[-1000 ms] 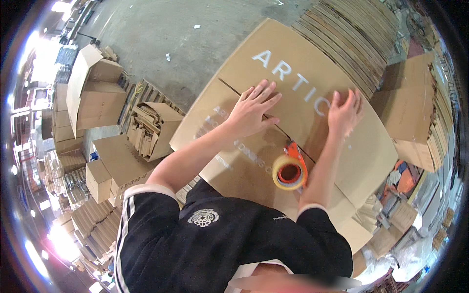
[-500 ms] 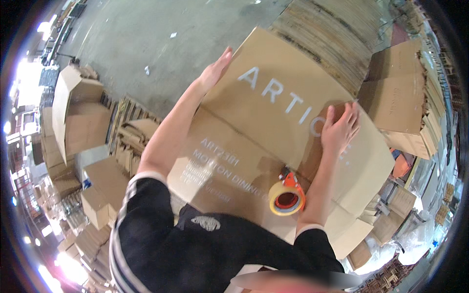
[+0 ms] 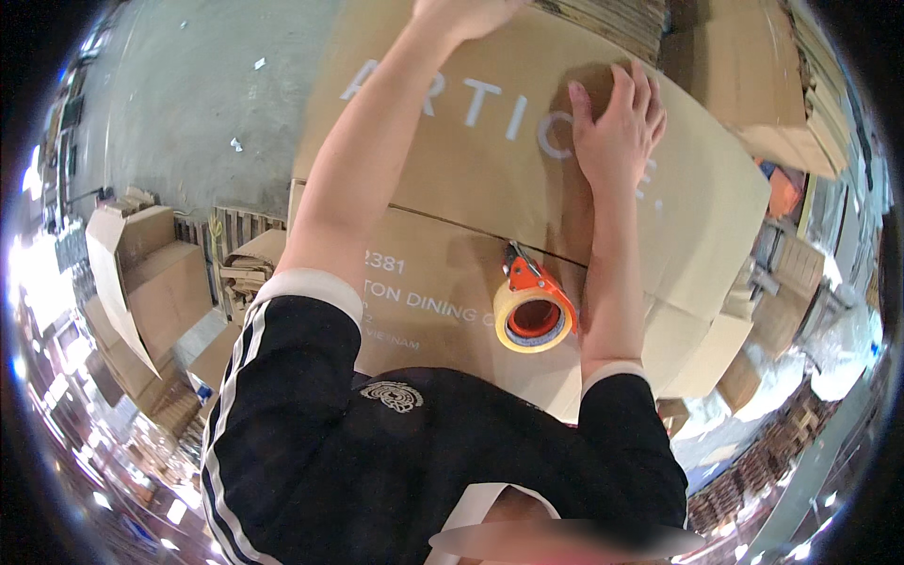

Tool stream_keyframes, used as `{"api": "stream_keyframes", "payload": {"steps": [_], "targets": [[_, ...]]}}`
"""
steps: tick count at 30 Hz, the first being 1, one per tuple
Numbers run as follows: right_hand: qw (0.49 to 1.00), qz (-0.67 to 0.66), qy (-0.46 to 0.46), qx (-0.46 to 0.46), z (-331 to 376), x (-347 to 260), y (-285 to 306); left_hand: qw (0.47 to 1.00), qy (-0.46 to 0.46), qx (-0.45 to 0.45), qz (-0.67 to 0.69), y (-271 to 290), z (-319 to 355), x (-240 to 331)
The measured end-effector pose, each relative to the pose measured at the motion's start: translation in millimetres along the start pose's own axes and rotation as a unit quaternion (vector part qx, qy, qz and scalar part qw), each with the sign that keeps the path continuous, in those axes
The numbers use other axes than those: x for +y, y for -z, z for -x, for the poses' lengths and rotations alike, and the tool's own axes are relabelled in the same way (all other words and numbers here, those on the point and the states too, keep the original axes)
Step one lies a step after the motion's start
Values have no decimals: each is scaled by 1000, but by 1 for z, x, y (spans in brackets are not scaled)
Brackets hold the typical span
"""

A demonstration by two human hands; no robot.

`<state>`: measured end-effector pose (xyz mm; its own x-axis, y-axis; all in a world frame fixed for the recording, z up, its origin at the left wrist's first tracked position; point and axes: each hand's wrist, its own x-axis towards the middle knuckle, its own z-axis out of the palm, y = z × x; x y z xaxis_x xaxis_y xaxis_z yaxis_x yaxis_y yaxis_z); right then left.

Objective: The person assembles and seals a cardboard box containing a wrapped item. They place cardboard inserts, fold flaps, and apply packing tape to close the box. The person then flips the box and tapes the bottom seams.

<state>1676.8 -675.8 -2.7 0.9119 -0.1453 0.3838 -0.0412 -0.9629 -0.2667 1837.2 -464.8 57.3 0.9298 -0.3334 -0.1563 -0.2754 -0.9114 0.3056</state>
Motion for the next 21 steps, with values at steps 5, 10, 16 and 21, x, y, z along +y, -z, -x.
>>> {"api": "stream_keyframes", "payload": {"steps": [5, 10, 16, 21], "targets": [[999, -50, -20, 7, 4, -2, 1, 986, -31, 164, 27, -22, 13, -7], [988, -145, -38, 29, -10, 5, 4, 990, -15, 139, 20, -18, 4, -15], [859, -290, -1, -422, 10, 3, 119, 987, -51, 147, 43, -14, -4, -12], [892, -77, -88, -437, 126, -44, 156, 918, -170, 92, 347, -33, -14, 5]]}}
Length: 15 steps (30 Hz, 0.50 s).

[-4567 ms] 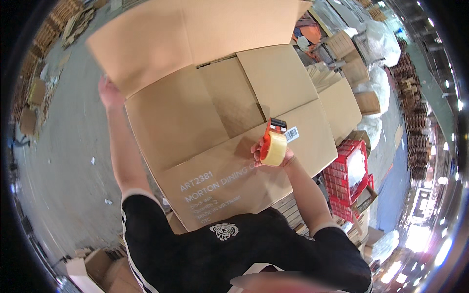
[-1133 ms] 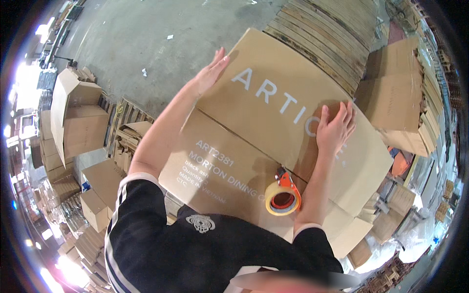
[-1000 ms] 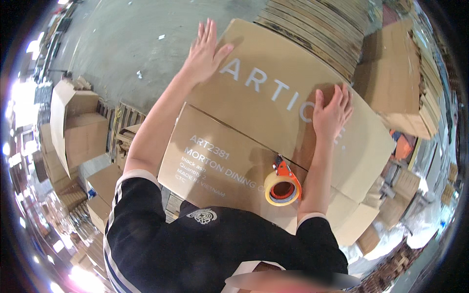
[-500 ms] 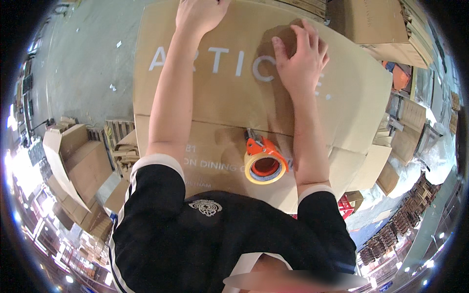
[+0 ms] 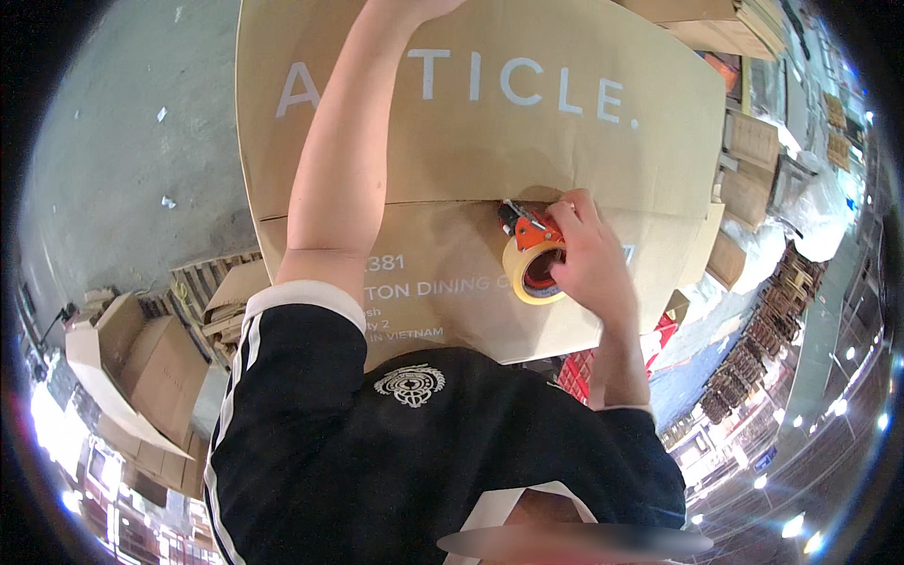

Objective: The person assembles and seals a cardboard box containing a wrapped item. They place cardboard inserts, fold flaps, and apply packing tape to close the box. The person then flips the box and tapes the bottom seams.

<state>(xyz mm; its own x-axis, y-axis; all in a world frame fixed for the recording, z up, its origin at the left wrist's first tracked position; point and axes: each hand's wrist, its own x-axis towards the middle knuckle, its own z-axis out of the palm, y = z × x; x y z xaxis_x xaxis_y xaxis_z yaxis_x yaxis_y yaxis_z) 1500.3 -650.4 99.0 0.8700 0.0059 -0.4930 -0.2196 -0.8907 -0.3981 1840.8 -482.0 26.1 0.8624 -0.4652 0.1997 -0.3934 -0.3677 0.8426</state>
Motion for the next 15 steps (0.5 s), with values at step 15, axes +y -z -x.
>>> {"api": "stream_keyframes", "payload": {"steps": [15], "targets": [[590, -788, 108, 136, -94, -1, 15, 806, -33, -403, 434, -27, -9, 15]]}}
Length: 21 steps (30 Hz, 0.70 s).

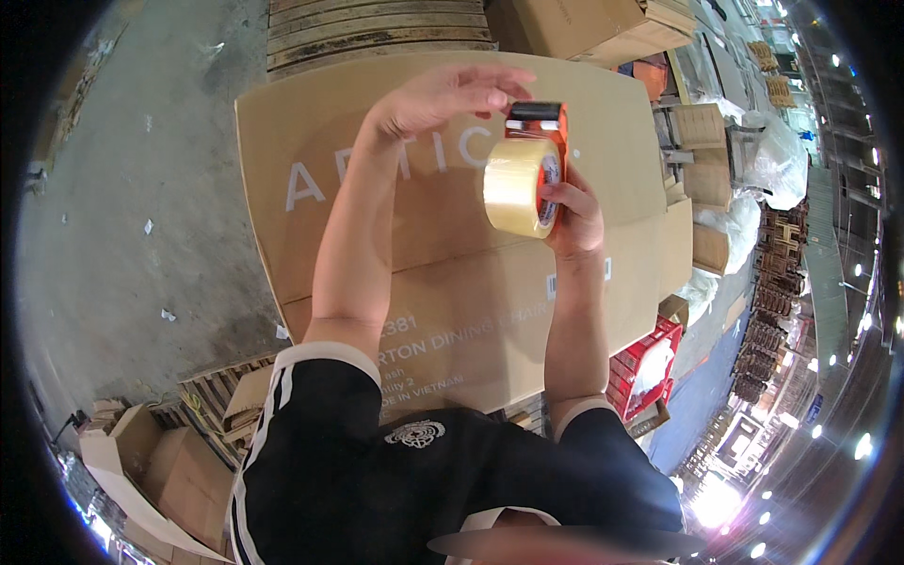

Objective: The person assembles and seals a cardboard box containing a wrapped item. They place cardboard inserts, fold flaps, and apply packing tape to close the box. The person then flips the box and tapes the bottom seams.

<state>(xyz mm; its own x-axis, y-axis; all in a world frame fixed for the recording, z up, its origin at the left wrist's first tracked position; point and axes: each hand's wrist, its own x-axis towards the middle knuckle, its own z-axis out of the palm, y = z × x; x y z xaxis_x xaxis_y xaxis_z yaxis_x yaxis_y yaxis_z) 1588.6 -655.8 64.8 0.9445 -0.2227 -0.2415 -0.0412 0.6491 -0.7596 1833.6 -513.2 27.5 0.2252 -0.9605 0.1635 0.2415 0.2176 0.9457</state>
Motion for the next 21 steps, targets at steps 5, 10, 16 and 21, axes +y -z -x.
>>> {"api": "stream_keyframes", "payload": {"steps": [5, 10, 16, 21], "targets": [[994, -100, 26, 41, -22, 32, 6, 998, -1, 2, 59, -5, -3, 2], [991, -75, 83, 71, -50, 30, 26, 995, 0, 99, 2, -1, -4, 5], [995, 19, 91, 47, -84, 9, 35, 958, -20, 185, -220, 3, -5, 7], [998, 8, 65, 19, -90, 8, 23, 960, 27, 189, -205, 0, -6, 10]]}}
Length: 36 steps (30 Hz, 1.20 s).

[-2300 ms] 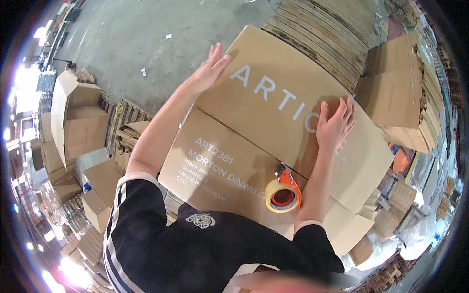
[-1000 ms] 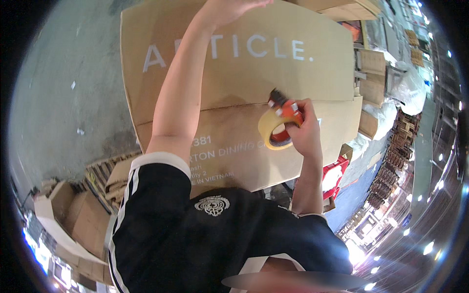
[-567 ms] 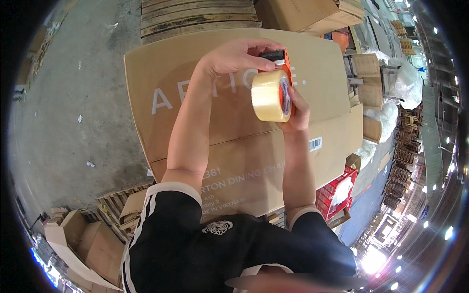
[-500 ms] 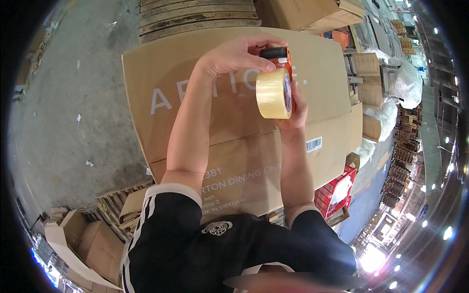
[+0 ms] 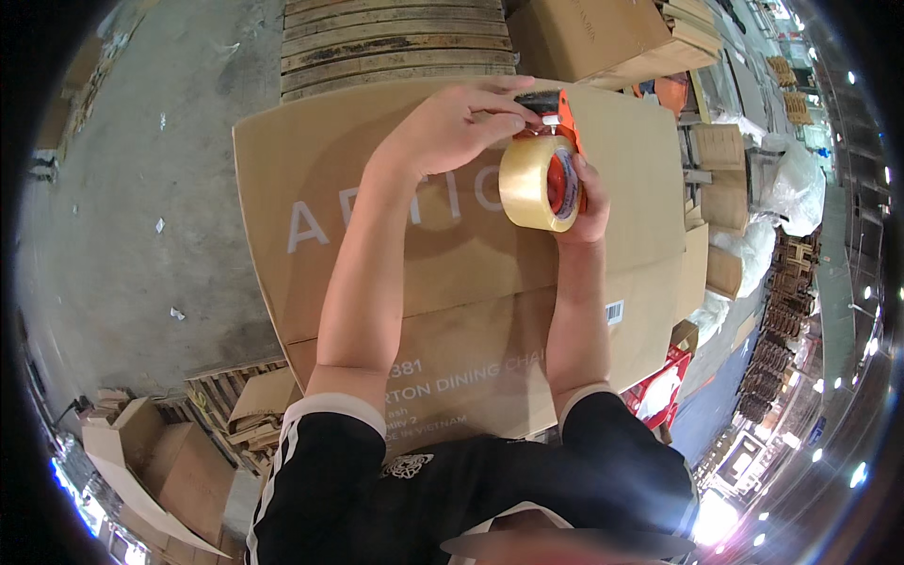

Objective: The person assembles and seals a cardboard box containing a wrapped item. They place cardboard inserts, fold flaps, and apply packing tape to close the box. The person then flips the box and tapes the bottom seams.

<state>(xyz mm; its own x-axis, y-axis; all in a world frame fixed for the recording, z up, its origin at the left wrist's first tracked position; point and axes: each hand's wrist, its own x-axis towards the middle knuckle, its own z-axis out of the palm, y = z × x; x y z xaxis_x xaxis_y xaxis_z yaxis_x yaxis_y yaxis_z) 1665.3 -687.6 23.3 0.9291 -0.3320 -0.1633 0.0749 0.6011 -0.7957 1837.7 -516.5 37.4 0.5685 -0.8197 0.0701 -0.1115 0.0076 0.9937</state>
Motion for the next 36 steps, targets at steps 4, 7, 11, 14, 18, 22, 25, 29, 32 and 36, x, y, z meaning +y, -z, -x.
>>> {"api": "stream_keyframes", "payload": {"steps": [4, 7, 11, 14, 18, 22, 25, 29, 32, 36], "targets": [[1000, 0, -28, -9, -3, -2, 2, 997, 27, -41, 59, 7, -1, 3], [999, 13, -46, -7, -9, -3, 8, 995, 65, -61, 51, 12, -2, 4], [996, 35, -74, -20, -13, -3, 8, 992, 102, -57, 54, 13, -7, 2], [997, 31, -72, -23, -15, -4, 2, 995, 86, -13, 50, 12, -10, 1], [998, 17, -61, 26, -16, -6, -9, 988, -40, 100, -110, 4, -12, 4], [998, -6, -56, 25, -16, -8, -15, 964, -92, 169, -183, -2, -19, 8], [995, 25, -86, -44, -14, -7, -13, 939, -124, 251, -201, 13, -24, 7], [960, -118, -92, -236, -18, 4, -2, 961, -64, 269, -11, 53, -19, 1], [974, -207, -66, -64, -22, 9, 10, 962, -49, 233, 132, 61, -18, -6], [965, -241, -68, -71, -28, 12, 19, 972, -76, 114, 189, 44, -24, -6]]}}
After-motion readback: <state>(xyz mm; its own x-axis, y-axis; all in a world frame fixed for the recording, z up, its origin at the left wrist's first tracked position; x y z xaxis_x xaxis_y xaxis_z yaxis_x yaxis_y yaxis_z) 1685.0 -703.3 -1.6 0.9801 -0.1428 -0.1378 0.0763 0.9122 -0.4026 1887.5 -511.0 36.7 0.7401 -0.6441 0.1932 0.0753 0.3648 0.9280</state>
